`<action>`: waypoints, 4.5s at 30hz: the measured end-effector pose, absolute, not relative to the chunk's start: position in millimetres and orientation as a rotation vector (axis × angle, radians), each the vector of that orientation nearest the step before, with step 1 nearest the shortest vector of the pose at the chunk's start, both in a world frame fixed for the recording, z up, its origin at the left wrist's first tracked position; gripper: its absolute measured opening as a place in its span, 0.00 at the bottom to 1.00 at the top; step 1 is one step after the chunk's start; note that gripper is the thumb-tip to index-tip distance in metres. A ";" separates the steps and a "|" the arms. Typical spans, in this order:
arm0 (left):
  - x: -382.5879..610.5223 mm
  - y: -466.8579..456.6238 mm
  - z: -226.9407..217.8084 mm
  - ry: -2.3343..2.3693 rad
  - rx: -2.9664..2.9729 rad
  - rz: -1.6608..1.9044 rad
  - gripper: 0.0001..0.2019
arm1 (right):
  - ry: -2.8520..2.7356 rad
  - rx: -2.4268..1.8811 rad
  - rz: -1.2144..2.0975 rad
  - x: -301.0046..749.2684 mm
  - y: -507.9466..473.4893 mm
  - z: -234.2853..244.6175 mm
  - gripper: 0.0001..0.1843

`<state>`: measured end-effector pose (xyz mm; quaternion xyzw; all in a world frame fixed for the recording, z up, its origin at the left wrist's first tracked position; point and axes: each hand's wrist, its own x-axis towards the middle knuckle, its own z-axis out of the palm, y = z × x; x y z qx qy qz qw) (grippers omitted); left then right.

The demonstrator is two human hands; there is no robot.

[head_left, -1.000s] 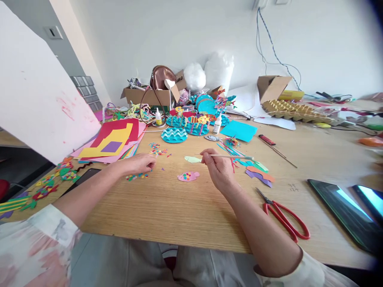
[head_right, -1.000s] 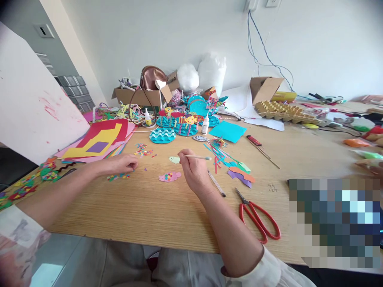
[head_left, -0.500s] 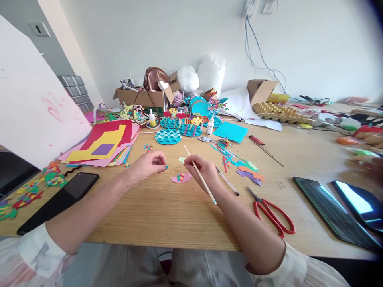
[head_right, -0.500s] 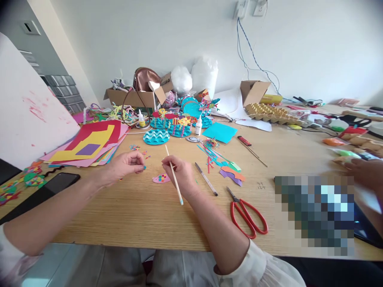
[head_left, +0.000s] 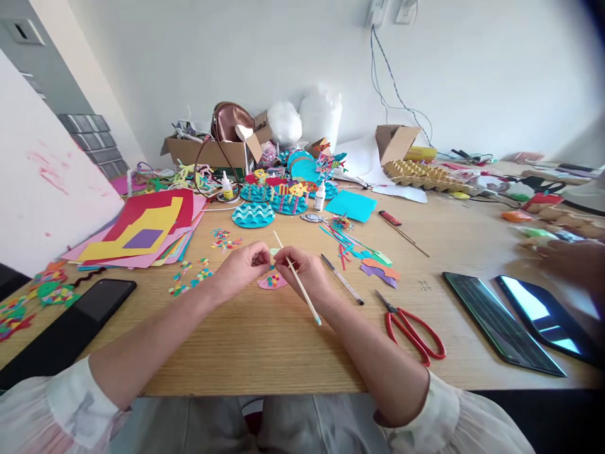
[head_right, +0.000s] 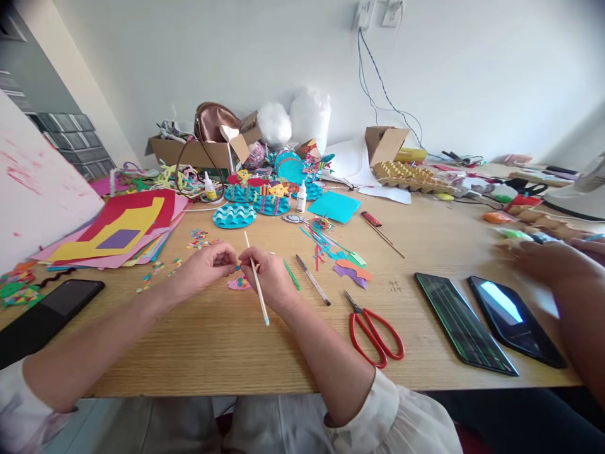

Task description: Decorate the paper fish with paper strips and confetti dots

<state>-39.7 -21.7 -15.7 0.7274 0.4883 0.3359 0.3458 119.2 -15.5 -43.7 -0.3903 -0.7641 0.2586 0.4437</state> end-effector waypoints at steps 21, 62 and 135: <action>-51.7 -33.1 -24.9 1.457 2.198 0.678 0.06 | -2.132 -1.049 0.570 128.3 -13.5 -34.7 0.07; -60.3 -48.6 -58.5 1.285 2.665 0.618 0.13 | -2.547 -1.165 0.432 126.2 -17.2 -31.9 0.10; -59.4 -50.2 -55.1 1.276 2.695 0.674 0.12 | -2.255 -1.089 0.467 127.7 -20.9 -25.5 0.13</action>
